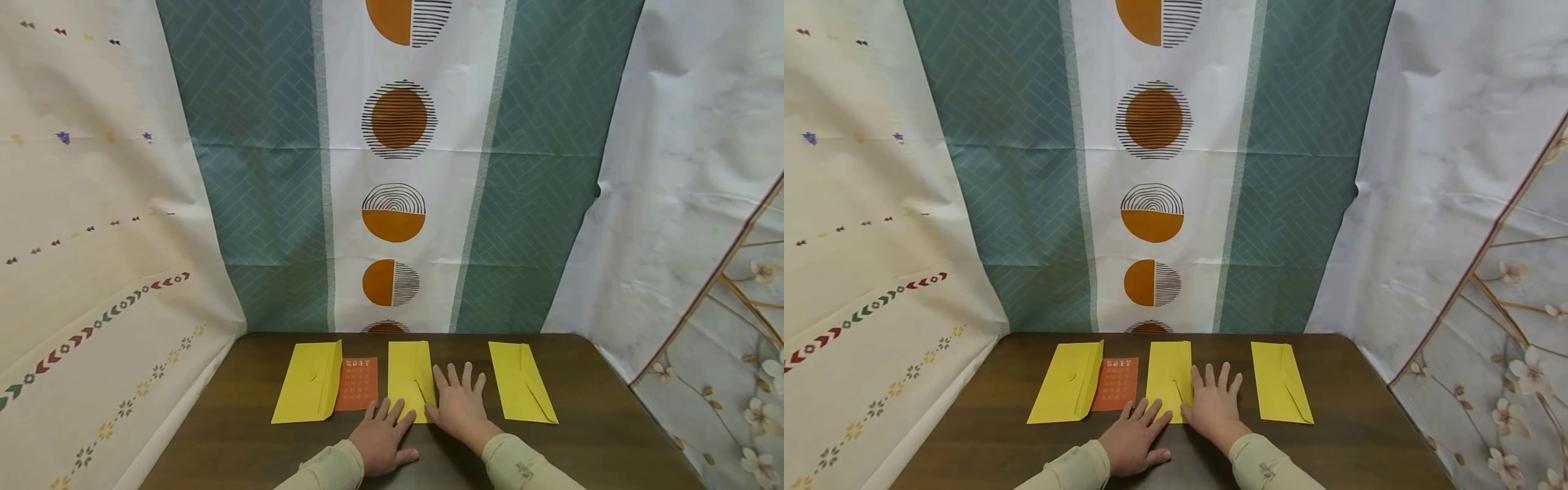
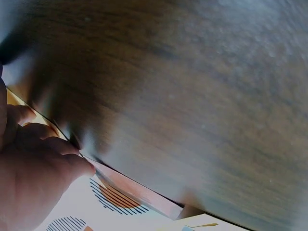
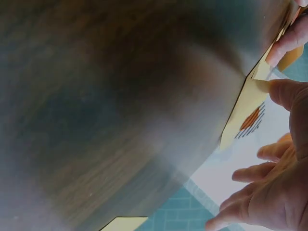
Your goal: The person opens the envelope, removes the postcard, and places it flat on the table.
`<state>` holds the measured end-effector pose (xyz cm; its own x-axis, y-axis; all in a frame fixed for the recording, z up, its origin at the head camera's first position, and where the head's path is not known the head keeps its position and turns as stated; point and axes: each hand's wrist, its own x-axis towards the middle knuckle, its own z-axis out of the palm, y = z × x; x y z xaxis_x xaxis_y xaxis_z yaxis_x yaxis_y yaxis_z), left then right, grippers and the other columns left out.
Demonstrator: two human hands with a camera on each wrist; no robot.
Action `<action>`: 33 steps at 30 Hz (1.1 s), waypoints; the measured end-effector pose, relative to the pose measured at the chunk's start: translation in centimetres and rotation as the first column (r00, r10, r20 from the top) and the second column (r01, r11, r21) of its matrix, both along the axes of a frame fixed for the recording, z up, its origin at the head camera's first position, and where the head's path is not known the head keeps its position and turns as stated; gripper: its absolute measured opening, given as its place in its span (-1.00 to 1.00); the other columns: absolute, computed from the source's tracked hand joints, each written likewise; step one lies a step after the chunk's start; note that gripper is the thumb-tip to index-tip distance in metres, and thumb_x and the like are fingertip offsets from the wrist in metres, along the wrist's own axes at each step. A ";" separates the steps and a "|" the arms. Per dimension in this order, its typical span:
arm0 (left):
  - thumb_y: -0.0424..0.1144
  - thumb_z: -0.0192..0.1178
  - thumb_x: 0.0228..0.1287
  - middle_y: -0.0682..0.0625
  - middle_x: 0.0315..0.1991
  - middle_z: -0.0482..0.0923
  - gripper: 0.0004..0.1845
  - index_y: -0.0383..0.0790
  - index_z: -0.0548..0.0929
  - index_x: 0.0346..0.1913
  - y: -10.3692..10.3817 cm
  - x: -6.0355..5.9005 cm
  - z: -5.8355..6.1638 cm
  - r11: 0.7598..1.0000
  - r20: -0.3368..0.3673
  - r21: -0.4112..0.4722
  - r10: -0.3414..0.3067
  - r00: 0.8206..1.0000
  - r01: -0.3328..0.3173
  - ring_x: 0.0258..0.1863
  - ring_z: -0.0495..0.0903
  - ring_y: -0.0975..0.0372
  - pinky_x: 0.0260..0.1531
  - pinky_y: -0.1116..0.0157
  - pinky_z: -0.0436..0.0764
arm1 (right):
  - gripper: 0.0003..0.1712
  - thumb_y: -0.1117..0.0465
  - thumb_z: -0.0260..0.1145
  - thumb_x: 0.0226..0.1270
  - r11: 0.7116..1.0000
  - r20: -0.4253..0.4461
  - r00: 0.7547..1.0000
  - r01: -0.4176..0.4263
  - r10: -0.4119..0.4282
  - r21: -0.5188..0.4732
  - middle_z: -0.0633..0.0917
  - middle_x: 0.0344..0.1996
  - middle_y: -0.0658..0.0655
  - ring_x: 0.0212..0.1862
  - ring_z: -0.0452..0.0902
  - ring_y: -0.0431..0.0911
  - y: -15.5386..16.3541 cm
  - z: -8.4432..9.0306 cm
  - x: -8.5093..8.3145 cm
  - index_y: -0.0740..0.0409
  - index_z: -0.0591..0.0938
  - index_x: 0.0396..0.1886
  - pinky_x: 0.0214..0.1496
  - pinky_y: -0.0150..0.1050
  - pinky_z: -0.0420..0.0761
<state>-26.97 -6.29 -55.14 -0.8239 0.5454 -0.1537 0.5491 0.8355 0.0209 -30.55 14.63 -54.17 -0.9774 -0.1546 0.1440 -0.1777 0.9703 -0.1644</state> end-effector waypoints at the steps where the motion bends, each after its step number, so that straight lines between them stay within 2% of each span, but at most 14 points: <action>1: 0.45 -0.04 0.54 0.01 0.69 0.24 -0.22 0.20 0.30 0.67 0.0 0.0 0.0 1.000 -0.001 0.001 0.000 1.000 0.000 0.67 0.26 -0.07 0.60 -0.17 0.26 | -0.04 -0.24 0.48 0.36 1.000 0.001 1.000 0.002 -0.002 -0.001 0.43 0.57 0.39 0.65 0.06 0.55 0.1 0.0 0.0 0.07 0.43 0.61 0.56 0.63 0.00; 8: 0.45 -0.04 0.54 -0.01 0.69 0.24 -0.21 0.19 0.30 0.67 0.0 0.0 -0.1 1.000 -0.008 0.009 -0.002 1.000 0.002 0.67 0.26 -0.09 0.59 -0.18 0.27 | -0.04 -0.25 0.46 0.38 1.000 0.002 1.000 0.014 -0.014 -0.017 0.42 0.57 0.41 0.64 0.03 0.59 1.1 0.1 0.1 0.07 0.41 0.63 0.55 0.64 -0.01; 17: 0.43 -0.05 0.56 -0.05 0.69 0.25 -0.21 0.14 0.30 0.67 -0.1 0.3 0.2 1.000 -0.009 0.018 -0.009 1.000 0.009 0.67 0.26 -0.12 0.58 -0.21 0.27 | -0.06 -0.16 0.48 0.38 0.999 0.014 0.999 0.031 -0.031 -0.016 0.42 0.56 0.45 0.63 0.05 0.58 2.9 0.0 0.1 0.12 0.40 0.63 0.57 0.61 0.01; 24: 0.42 -0.01 0.55 -0.05 0.68 0.26 -0.21 0.13 0.31 0.67 0.0 0.5 0.6 1.000 -0.009 0.018 -0.004 1.000 0.004 0.66 0.27 -0.11 0.58 -0.20 0.28 | -0.09 -0.16 0.49 0.38 1.000 0.016 1.000 0.004 -0.003 -0.029 0.44 0.53 0.47 0.62 0.11 0.56 3.8 -0.4 0.2 0.12 0.44 0.60 0.56 0.60 0.06; 33: 0.44 -0.04 0.54 -0.02 0.71 0.21 -0.19 0.16 0.28 0.68 0.1 0.2 0.0 1.000 0.008 0.010 0.004 1.000 -0.004 0.68 0.22 -0.09 0.60 -0.21 0.25 | -0.27 -0.13 0.45 0.44 0.999 0.011 0.999 -0.046 0.046 -0.021 0.45 0.52 0.46 0.62 0.14 0.54 4.0 -0.8 0.1 0.10 0.58 0.48 0.54 0.62 0.09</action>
<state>-26.81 -6.22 -55.18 -0.8251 0.5433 -0.1550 0.5452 0.8376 0.0338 -30.43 18.62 -54.97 -0.9709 -0.1968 0.1365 -0.2203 0.9574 -0.1869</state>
